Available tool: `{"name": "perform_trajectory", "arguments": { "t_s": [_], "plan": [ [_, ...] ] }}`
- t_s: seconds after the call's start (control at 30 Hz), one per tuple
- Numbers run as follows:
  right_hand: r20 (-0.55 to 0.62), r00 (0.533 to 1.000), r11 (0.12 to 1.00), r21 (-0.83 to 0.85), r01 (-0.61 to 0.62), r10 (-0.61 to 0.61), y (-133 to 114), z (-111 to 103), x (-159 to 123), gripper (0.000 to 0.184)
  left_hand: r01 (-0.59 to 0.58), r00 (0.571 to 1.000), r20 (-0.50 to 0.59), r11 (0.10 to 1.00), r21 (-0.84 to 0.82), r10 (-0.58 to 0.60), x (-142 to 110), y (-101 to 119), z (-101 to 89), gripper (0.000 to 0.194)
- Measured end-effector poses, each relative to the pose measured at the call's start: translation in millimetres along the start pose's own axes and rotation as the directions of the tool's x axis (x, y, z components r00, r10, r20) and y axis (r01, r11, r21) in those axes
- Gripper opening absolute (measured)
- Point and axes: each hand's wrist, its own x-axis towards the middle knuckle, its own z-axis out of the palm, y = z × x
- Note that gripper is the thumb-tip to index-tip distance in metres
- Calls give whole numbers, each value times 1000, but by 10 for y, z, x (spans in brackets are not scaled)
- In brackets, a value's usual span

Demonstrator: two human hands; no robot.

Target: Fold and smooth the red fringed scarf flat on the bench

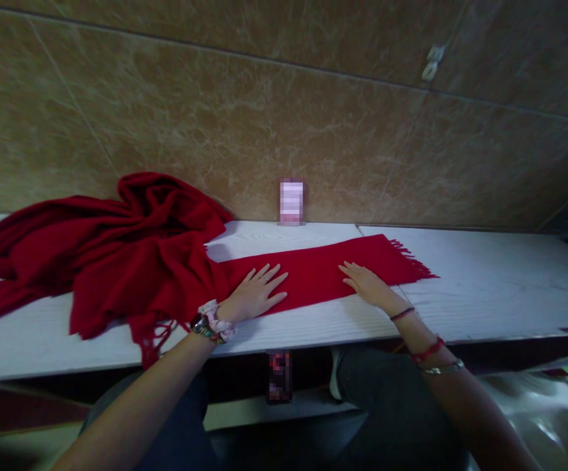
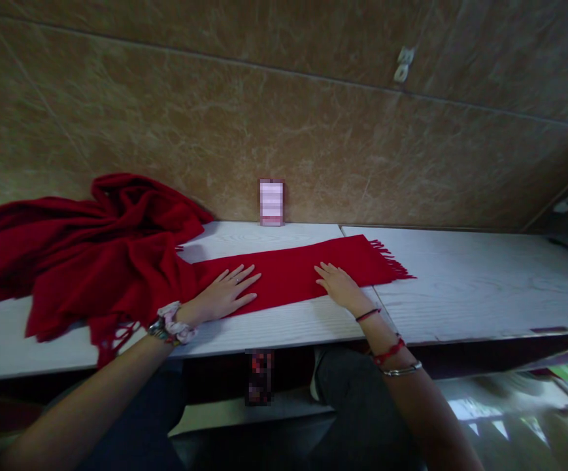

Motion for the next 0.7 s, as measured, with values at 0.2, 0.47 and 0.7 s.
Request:
{"name": "perform_trajectory", "arguments": {
  "t_s": [0.2, 0.47, 0.7],
  "plan": [
    [-17, 1000, 1000, -11, -25, 25, -456, -1, 102, 47, 26, 999, -20, 999, 45, -25, 25, 124, -86, 49],
    [250, 968, 995, 92, -31, 7, -705, -173, 124, 56, 216, 971, 107, 976, -4, -215, 34, 159, -76, 57],
    [147, 983, 984, 121, -129, 111, -750, -265, 336, 59, 282, 952, 129, 959, -27, -277, 41, 155, -88, 63]
  ]
}}
